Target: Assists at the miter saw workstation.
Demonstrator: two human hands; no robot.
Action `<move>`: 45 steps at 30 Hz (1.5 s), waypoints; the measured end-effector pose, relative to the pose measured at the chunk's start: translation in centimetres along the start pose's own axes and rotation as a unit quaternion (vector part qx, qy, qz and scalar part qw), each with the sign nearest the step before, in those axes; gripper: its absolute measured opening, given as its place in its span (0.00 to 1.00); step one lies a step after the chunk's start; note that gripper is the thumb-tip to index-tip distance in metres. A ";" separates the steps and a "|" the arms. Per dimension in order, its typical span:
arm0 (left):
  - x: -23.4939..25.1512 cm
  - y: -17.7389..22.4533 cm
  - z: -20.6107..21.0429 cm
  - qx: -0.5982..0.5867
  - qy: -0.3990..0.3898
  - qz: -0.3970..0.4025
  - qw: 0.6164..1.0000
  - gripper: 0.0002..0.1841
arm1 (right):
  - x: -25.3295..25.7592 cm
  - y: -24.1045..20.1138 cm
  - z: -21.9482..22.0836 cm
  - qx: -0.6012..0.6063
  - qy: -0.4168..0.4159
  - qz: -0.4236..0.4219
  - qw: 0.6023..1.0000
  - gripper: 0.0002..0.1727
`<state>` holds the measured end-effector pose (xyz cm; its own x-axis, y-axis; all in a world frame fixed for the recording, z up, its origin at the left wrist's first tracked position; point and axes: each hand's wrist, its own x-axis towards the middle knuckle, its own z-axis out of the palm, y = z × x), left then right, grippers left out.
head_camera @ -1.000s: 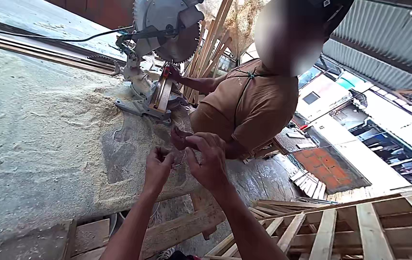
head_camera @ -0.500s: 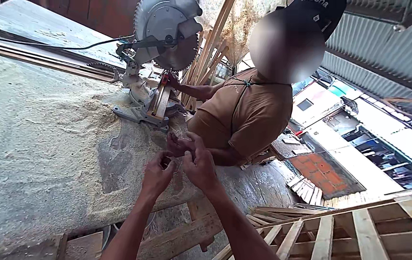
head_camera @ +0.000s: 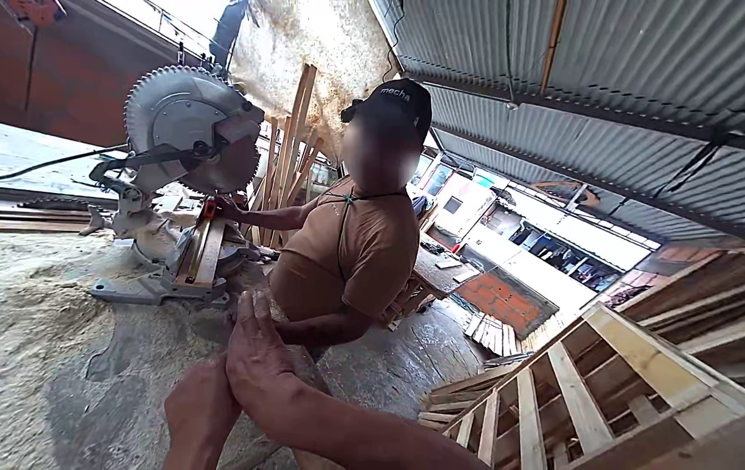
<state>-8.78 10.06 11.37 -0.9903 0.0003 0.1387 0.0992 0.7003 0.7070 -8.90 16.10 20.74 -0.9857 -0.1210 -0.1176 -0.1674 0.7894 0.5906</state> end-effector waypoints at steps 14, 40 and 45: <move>1.1 -1.8 1.5 0.001 -0.084 0.017 0.996 0.31 | 2.3 0.5 1.7 0.016 -0.060 -0.050 0.997 0.31; -7.5 0.0 8.3 0.163 -0.363 0.001 0.917 0.26 | -10.4 -1.6 16.4 0.260 -0.153 0.024 0.953 0.29; -7.8 0.0 8.4 0.161 -0.362 0.004 0.918 0.24 | -10.4 -1.6 16.6 0.258 -0.147 0.025 0.955 0.29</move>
<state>-1.86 16.07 4.47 -0.8063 0.3991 -0.4366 0.1880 0.8727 0.4505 2.00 26.09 7.80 -0.9309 0.0380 -0.3634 -0.0134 0.9904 0.1377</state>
